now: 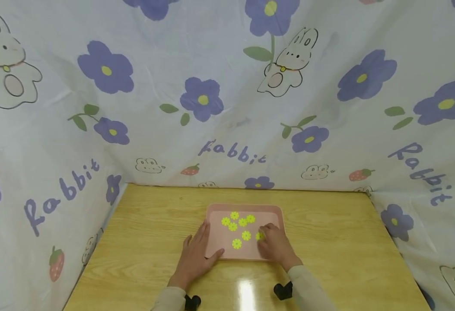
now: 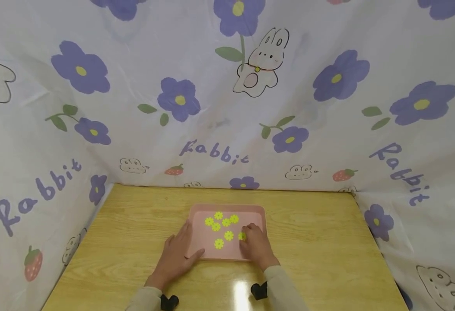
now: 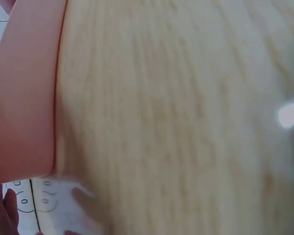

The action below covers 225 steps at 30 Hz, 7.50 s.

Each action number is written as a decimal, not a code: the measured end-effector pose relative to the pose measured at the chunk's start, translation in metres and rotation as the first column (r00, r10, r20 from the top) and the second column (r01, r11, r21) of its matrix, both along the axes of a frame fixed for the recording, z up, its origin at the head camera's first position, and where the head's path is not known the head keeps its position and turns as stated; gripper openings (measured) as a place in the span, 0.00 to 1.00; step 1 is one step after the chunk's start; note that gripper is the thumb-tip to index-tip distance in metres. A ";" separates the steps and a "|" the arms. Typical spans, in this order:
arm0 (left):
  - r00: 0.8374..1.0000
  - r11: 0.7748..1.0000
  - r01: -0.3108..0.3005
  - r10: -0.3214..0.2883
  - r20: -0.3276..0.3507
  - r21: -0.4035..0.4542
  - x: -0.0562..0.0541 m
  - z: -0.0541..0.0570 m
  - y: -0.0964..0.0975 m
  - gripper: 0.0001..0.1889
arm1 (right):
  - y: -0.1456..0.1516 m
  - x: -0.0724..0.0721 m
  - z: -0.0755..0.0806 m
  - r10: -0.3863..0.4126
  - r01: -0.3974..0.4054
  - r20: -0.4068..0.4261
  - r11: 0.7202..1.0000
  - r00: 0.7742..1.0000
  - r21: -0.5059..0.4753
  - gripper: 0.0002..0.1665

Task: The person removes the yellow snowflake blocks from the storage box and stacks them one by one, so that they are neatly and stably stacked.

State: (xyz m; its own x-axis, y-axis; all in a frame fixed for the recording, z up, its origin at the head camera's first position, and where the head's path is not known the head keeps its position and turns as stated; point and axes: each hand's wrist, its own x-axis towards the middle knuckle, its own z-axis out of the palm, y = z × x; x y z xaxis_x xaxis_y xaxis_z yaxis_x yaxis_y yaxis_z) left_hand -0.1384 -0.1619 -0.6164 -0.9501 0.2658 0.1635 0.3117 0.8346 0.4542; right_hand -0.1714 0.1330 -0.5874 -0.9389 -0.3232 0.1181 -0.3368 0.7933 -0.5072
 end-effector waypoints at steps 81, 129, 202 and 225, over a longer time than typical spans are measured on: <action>0.998 0.998 -0.057 0.058 -0.035 0.033 0.001 -0.011 0.007 0.52 | 0.125 0.007 -0.011 -0.332 0.352 0.170 0.930 0.928 -0.106 0.25; 0.997 0.969 -0.072 0.071 0.016 0.235 0.002 -0.021 0.005 0.53 | 0.010 -0.016 0.021 -0.182 0.214 0.144 0.943 0.973 -0.257 0.16; 0.995 0.956 -0.084 0.093 -0.019 0.282 0.006 -0.030 0.003 0.55 | 0.139 0.012 -0.024 -0.397 0.453 0.224 0.828 0.890 -0.331 0.26; 0.996 0.954 -0.081 0.087 -0.009 0.289 0.002 -0.031 0.005 0.55 | 0.138 0.006 -0.028 -0.349 0.389 0.192 0.890 0.917 -0.237 0.25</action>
State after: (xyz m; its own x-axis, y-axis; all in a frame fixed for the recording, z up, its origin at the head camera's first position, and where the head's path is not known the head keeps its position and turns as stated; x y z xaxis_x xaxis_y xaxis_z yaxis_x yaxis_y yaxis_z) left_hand -0.1360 -0.1570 -0.6469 -0.9624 0.1240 0.2418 0.2584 0.6930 0.6730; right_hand -0.1650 0.2712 -0.6159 -0.9972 0.0748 0.0087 0.0442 0.6756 -0.7360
